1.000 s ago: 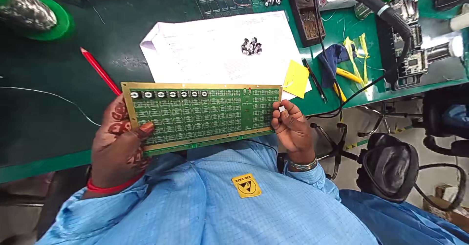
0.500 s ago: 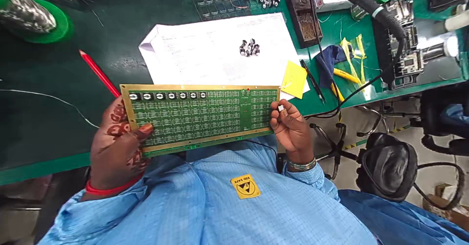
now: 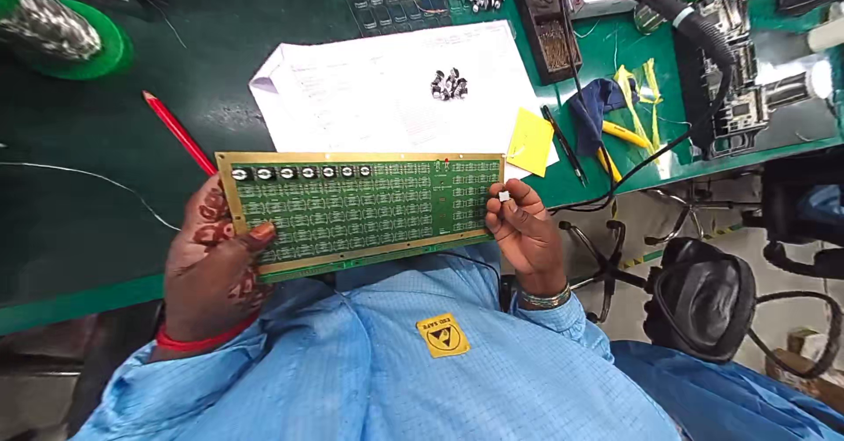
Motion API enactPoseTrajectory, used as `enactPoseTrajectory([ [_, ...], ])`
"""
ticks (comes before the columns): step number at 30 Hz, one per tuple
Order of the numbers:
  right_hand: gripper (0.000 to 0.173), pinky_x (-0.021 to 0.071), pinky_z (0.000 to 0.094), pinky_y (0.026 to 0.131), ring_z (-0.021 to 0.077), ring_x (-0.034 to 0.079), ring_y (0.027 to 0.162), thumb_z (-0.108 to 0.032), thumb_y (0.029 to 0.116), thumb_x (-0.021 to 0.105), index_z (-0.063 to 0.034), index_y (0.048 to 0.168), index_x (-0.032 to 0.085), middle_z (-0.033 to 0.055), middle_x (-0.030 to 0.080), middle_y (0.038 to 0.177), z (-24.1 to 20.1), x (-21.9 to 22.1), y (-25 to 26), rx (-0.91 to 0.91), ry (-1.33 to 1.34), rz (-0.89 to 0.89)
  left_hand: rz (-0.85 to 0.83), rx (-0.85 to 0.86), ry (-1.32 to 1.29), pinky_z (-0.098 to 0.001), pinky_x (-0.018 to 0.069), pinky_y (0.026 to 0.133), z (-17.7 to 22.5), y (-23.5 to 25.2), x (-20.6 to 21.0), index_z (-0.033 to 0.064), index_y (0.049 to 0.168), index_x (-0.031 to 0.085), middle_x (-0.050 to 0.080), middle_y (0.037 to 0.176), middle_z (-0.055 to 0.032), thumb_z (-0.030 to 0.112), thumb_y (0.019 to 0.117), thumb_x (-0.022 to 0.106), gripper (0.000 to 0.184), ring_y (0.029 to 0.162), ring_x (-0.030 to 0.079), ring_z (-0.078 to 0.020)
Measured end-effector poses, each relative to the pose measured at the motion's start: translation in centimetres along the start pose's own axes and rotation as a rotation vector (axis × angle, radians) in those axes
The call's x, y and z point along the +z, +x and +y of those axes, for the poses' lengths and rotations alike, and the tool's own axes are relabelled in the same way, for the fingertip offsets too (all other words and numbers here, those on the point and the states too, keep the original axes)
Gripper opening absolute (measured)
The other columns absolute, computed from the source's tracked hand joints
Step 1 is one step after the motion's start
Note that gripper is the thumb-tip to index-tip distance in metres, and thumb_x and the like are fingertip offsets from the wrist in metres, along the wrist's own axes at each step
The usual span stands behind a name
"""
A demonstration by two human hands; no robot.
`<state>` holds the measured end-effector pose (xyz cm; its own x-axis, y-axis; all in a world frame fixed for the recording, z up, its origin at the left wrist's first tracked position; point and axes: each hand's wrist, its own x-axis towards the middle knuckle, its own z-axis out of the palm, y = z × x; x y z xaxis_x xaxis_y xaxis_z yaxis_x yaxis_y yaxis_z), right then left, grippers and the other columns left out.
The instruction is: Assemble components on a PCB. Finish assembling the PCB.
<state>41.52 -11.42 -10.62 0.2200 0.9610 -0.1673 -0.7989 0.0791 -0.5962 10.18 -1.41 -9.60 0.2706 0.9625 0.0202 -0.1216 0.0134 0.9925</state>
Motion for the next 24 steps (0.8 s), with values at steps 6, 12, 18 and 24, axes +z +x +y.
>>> enactPoseTrajectory([
  [6, 0.019, 0.0614, 0.0327, 0.088, 0.0207, 0.075, 0.094, 0.004, 0.0939, 0.062, -0.0006, 0.107, 0.076, 0.0167, 0.075, 0.111, -0.41, -0.05, -0.02, -0.045, 0.028, 0.005, -0.003, -0.008, -0.005, -0.0216, 0.0570, 0.092, -0.02, 0.14, -0.05, 0.0112, 0.141, 0.042, 0.068, 0.118, 0.0127, -0.003, 0.0880, 0.045, 0.055, 0.105, 0.067, -0.0020],
  [12, 0.019, 0.0616, 0.0316, 0.087, 0.0200, 0.075, 0.094, 0.004, 0.0944, 0.062, -0.0033, 0.105, 0.076, 0.0157, 0.075, 0.108, -0.51, -0.15, 0.14, -0.016, 0.075, -0.035, -0.021, 0.006, -0.019, -0.0221, 0.0571, 0.092, -0.12, 0.18, -0.20, 0.0109, 0.141, 0.043, 0.068, 0.119, 0.0121, -0.002, 0.0887, 0.046, 0.054, 0.106, 0.067, -0.0027],
  [18, 0.020, 0.0618, 0.0302, 0.085, 0.0175, 0.075, 0.090, 0.003, 0.0947, 0.062, -0.0044, 0.107, 0.075, 0.0131, 0.076, 0.106, -0.49, -0.24, 0.23, -0.006, 0.042, -0.034, -0.016, -0.003, -0.023, -0.0222, 0.0572, 0.093, -0.10, 0.21, -0.19, 0.0108, 0.140, 0.042, 0.068, 0.119, 0.0119, -0.003, 0.0888, 0.046, 0.053, 0.106, 0.068, -0.0029],
  [24, 0.020, 0.0617, 0.0298, 0.084, 0.0159, 0.074, 0.089, 0.000, 0.0928, 0.067, -0.0074, 0.110, 0.075, 0.0108, 0.076, 0.106, -0.38, -0.44, 0.29, 0.002, 0.005, -0.053, -0.036, 0.018, -0.021, -0.0228, 0.0567, 0.094, -0.01, 0.19, -0.12, 0.0100, 0.141, 0.041, 0.068, 0.121, 0.0118, -0.003, 0.0898, 0.046, 0.053, 0.108, 0.067, -0.0033],
])
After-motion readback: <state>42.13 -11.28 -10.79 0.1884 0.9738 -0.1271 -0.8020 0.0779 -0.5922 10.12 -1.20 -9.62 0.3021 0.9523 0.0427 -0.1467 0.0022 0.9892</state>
